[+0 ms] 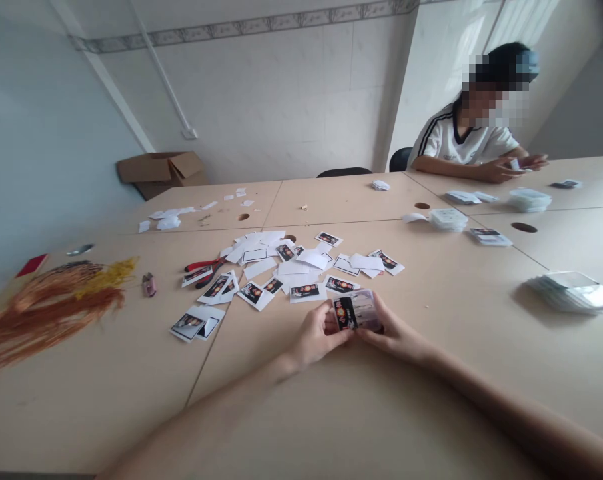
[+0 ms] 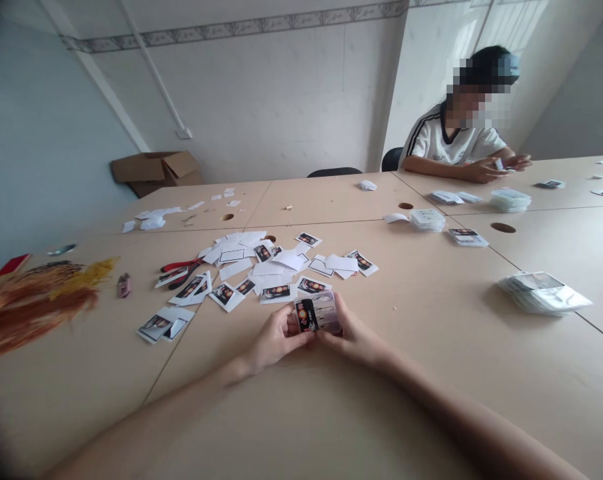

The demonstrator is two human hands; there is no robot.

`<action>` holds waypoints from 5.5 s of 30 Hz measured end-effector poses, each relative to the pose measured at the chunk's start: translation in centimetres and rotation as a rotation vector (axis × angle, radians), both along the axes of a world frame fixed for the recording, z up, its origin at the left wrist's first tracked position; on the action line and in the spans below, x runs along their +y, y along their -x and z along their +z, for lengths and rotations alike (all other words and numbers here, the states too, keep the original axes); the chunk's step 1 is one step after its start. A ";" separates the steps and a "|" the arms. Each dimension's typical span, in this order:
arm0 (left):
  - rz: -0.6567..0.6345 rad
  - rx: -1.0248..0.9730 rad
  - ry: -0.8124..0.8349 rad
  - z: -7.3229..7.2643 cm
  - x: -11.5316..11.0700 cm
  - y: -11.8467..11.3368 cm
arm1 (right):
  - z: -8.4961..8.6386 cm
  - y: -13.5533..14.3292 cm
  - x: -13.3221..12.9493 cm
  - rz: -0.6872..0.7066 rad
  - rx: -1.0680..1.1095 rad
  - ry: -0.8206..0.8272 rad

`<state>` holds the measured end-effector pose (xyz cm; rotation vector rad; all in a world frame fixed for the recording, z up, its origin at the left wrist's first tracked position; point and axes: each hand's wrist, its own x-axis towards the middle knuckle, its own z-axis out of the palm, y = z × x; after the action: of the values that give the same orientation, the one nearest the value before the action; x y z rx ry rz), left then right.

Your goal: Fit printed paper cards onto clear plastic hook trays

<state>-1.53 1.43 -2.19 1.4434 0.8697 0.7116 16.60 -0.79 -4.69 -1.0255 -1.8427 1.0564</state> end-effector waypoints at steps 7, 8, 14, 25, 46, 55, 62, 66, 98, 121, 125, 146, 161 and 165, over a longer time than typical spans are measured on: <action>-0.094 -0.061 0.035 0.3 0.0 0.1 | 0.0 0.7 -0.4 -0.072 0.033 0.084; -0.111 -0.065 0.035 0.3 0.0 0.1 | 0.1 0.9 -0.5 -0.083 0.038 0.088; -0.176 -0.058 0.024 -0.1 0.1 0.5 | 0.5 1.2 -0.3 -0.132 0.029 0.073; -0.228 -0.094 0.086 0.2 0.1 0.5 | 1.1 0.6 -0.4 0.013 0.060 0.140; -0.264 -0.054 0.150 0.6 0.3 0.7 | 0.4 0.4 -0.3 -0.003 0.081 0.145; -0.242 -0.132 0.183 0.3 0.3 0.4 | 0.4 -0.1 -0.2 0.077 0.085 0.133; -0.278 -0.120 0.204 0.9 0.4 0.8 | 0.8 0.4 -0.6 0.025 0.079 0.154; -0.253 -0.078 0.156 0.5 0.3 0.7 | 0.8 0.6 -0.6 -0.021 0.076 0.150; -0.065 -0.012 -0.026 1.1 0.3 0.6 | 1.9 0.2 -0.5 0.151 0.181 0.202; -0.128 -0.187 0.183 1.5 0.4 0.4 | 2.0 0.6 -0.3 -0.164 0.343 0.155; -0.165 -0.140 0.189 1.6 0.6 0.6 | 2.0 0.6 -0.2 -0.181 0.347 0.147; -0.130 -0.257 0.232 1.5 0.5 0.3 | 2.2 1.0 -0.5 -0.125 0.159 0.167; -0.285 -0.314 0.325 2.1 0.3 0.5 | 2.1 -0.1 0.0 -0.038 0.162 0.312; -0.128 -0.262 0.162 1.5 0.1 0.3 | 2.1 0.1 -0.2 -0.021 0.109 0.230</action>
<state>-1.86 1.53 -0.72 1.2176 0.6123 0.6985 16.51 -0.95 -2.58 -1.0936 -1.6469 1.3080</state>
